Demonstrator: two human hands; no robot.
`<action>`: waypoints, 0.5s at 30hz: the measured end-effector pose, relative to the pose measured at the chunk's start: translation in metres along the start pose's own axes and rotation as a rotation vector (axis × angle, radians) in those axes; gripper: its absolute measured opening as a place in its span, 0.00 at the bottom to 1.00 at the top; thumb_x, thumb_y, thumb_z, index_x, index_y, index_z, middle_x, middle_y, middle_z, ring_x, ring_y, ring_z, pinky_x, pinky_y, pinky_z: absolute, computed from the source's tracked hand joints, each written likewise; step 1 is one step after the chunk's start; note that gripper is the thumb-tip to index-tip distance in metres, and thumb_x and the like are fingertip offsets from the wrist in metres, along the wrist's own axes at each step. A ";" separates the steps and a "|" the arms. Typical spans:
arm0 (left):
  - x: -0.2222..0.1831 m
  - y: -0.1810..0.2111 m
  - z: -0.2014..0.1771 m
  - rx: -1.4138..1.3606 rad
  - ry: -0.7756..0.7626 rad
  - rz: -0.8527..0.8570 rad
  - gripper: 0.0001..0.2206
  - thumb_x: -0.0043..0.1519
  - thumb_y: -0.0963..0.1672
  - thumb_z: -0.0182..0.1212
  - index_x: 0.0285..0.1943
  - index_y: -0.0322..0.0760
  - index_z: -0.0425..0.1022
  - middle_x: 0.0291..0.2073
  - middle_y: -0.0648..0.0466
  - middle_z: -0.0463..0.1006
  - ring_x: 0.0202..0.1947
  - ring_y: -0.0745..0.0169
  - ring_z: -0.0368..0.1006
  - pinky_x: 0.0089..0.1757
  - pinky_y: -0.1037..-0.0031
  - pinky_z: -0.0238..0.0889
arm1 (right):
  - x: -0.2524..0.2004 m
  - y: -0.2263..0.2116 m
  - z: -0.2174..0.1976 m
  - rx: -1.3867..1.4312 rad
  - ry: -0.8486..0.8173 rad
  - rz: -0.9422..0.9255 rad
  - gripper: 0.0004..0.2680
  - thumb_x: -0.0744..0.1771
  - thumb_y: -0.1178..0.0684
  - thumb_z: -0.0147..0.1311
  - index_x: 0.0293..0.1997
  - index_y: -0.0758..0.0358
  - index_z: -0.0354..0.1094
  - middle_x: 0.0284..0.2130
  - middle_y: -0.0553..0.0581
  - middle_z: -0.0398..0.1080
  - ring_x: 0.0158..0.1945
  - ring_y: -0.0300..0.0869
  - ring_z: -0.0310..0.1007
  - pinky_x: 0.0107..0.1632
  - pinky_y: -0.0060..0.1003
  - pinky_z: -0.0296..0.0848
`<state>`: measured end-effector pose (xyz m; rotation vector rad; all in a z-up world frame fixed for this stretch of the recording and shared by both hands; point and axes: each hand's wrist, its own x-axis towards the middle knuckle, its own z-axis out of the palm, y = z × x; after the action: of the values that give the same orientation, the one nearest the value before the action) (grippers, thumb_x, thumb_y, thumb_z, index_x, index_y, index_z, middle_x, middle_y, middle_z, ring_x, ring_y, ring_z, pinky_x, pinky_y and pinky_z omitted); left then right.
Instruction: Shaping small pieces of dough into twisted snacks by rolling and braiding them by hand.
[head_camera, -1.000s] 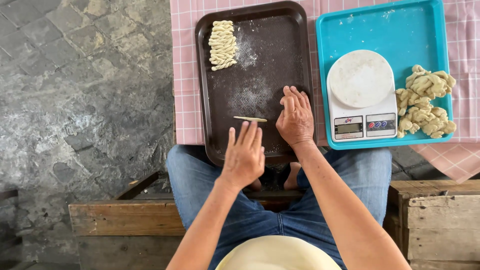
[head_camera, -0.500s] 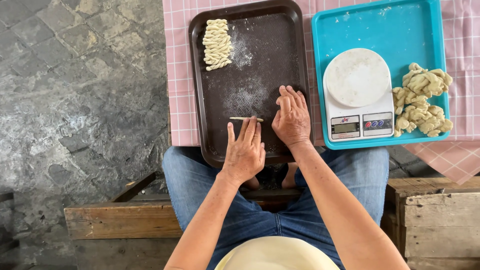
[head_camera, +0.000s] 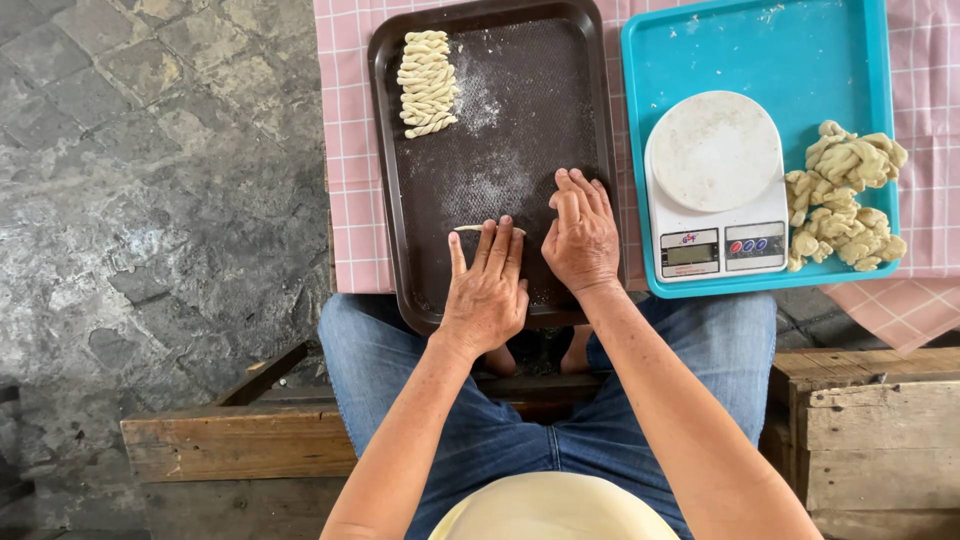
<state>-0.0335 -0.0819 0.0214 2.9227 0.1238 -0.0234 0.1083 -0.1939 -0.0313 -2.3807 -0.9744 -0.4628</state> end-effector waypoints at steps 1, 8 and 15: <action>0.001 -0.001 0.000 0.001 -0.012 -0.001 0.33 0.63 0.48 0.49 0.77 0.28 0.53 0.78 0.38 0.46 0.78 0.40 0.40 0.66 0.31 0.23 | 0.001 -0.001 -0.001 0.003 0.001 0.006 0.12 0.60 0.63 0.54 0.41 0.53 0.56 0.55 0.58 0.73 0.62 0.52 0.70 0.66 0.50 0.64; 0.013 -0.002 -0.008 -0.017 -0.132 -0.029 0.33 0.65 0.51 0.46 0.79 0.32 0.49 0.79 0.41 0.42 0.78 0.39 0.35 0.66 0.31 0.21 | 0.000 -0.001 -0.001 0.004 0.007 0.007 0.13 0.59 0.63 0.54 0.41 0.53 0.56 0.56 0.58 0.74 0.62 0.52 0.71 0.66 0.50 0.64; 0.027 -0.004 -0.015 -0.031 -0.190 -0.041 0.34 0.66 0.52 0.44 0.80 0.35 0.46 0.80 0.43 0.38 0.78 0.38 0.32 0.66 0.30 0.21 | -0.002 0.002 0.002 0.005 0.001 0.010 0.13 0.60 0.63 0.54 0.42 0.53 0.56 0.57 0.58 0.73 0.64 0.51 0.69 0.67 0.49 0.63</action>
<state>-0.0065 -0.0730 0.0342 2.8677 0.1523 -0.3013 0.1087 -0.1951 -0.0344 -2.3795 -0.9622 -0.4570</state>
